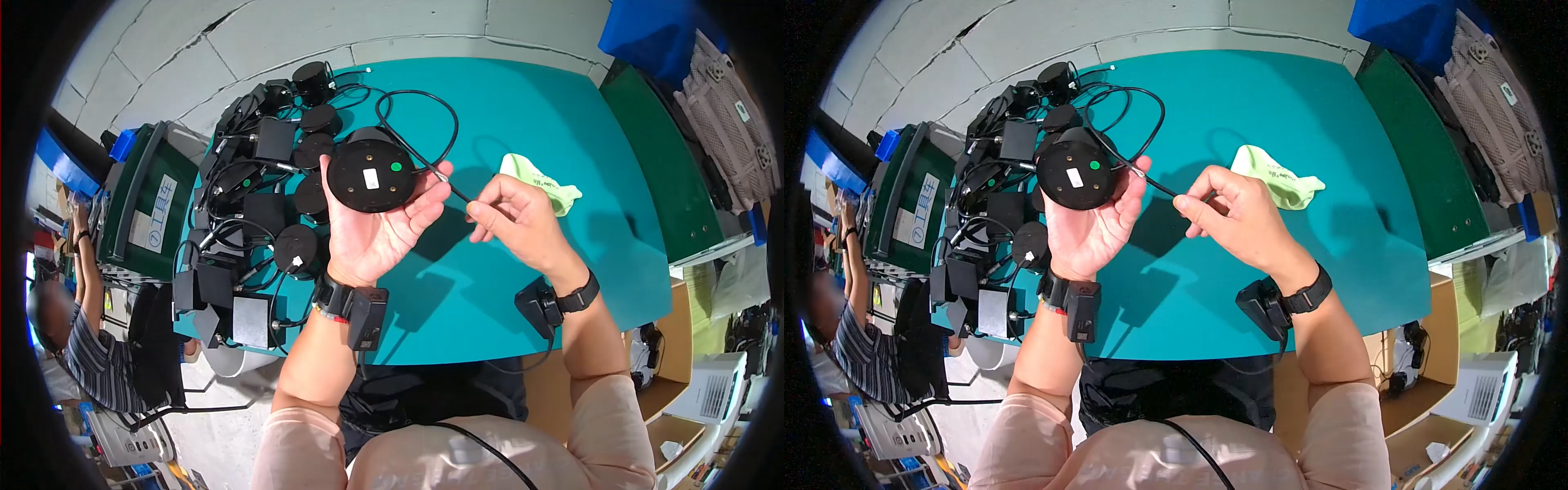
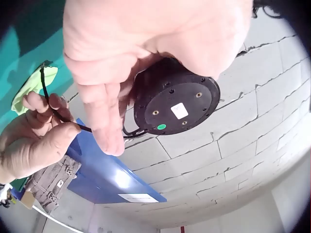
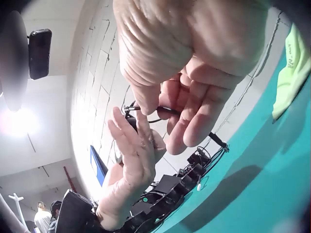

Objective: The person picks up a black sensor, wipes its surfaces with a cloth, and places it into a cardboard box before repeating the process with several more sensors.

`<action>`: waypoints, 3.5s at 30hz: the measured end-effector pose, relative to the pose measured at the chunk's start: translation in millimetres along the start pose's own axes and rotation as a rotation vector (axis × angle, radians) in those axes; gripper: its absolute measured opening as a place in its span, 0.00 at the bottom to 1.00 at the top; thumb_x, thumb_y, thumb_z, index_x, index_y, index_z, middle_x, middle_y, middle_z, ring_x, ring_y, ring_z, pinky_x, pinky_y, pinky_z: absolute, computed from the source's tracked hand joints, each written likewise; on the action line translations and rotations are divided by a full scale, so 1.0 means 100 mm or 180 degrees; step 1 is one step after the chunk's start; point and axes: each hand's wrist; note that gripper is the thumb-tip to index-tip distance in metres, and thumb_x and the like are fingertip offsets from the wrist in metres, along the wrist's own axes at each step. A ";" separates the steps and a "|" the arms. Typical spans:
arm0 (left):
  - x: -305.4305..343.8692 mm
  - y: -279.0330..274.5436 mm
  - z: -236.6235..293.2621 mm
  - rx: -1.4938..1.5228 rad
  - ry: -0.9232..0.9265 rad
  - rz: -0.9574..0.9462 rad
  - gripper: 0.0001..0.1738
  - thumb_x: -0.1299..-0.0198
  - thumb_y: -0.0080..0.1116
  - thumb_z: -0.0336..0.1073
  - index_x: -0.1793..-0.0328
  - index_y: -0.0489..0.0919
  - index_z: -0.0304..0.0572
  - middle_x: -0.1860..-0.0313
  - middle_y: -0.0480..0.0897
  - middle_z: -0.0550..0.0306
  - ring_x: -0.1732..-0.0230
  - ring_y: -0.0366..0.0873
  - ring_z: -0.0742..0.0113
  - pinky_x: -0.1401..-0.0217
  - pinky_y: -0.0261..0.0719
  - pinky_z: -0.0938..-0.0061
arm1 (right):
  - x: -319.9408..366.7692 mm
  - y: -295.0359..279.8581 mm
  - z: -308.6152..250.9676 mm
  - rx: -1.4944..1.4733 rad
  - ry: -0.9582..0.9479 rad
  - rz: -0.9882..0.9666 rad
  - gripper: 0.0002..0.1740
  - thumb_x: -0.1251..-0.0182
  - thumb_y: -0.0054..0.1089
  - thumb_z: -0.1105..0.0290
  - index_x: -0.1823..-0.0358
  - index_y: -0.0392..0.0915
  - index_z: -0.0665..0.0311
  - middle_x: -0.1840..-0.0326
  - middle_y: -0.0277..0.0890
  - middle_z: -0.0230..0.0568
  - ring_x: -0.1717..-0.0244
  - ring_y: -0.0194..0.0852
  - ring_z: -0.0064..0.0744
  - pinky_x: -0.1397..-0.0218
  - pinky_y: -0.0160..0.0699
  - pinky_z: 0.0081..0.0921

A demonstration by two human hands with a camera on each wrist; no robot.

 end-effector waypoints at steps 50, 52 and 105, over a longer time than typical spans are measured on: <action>0.00 -0.01 -0.07 -0.3236 0.0899 0.0828 0.28 0.35 0.51 0.47 0.36 0.66 0.37 0.44 0.75 0.55 0.42 0.71 0.65 0.37 0.67 0.68 | 0.06 -0.23 -0.20 0.1903 0.0284 -0.1264 0.08 0.49 0.65 0.67 0.72 0.82 0.65 0.76 0.76 0.35 0.75 0.71 0.27 0.71 0.68 0.24; 0.00 -0.02 -0.11 -0.3602 0.0822 0.0879 0.28 0.37 0.54 0.45 0.36 0.66 0.37 0.44 0.75 0.56 0.43 0.72 0.66 0.37 0.67 0.68 | 0.05 -0.21 -0.17 0.1956 0.0161 -0.1033 0.09 0.49 0.65 0.67 0.73 0.82 0.66 0.76 0.76 0.36 0.75 0.71 0.30 0.70 0.69 0.26; -0.86 -0.30 2.23 -0.7499 0.2408 0.4178 0.20 0.38 0.49 0.45 0.47 0.76 0.40 0.53 0.79 0.40 0.50 0.76 0.45 0.46 0.72 0.62 | -0.09 -0.02 0.17 0.1647 -0.1501 0.0755 0.09 0.44 0.56 0.81 0.62 0.72 0.65 0.61 0.70 0.39 0.74 0.75 0.34 0.74 0.75 0.28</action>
Point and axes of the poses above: each hand's wrist, its own x-axis away from the middle knuckle, its own y-axis out of the palm, z = x × y
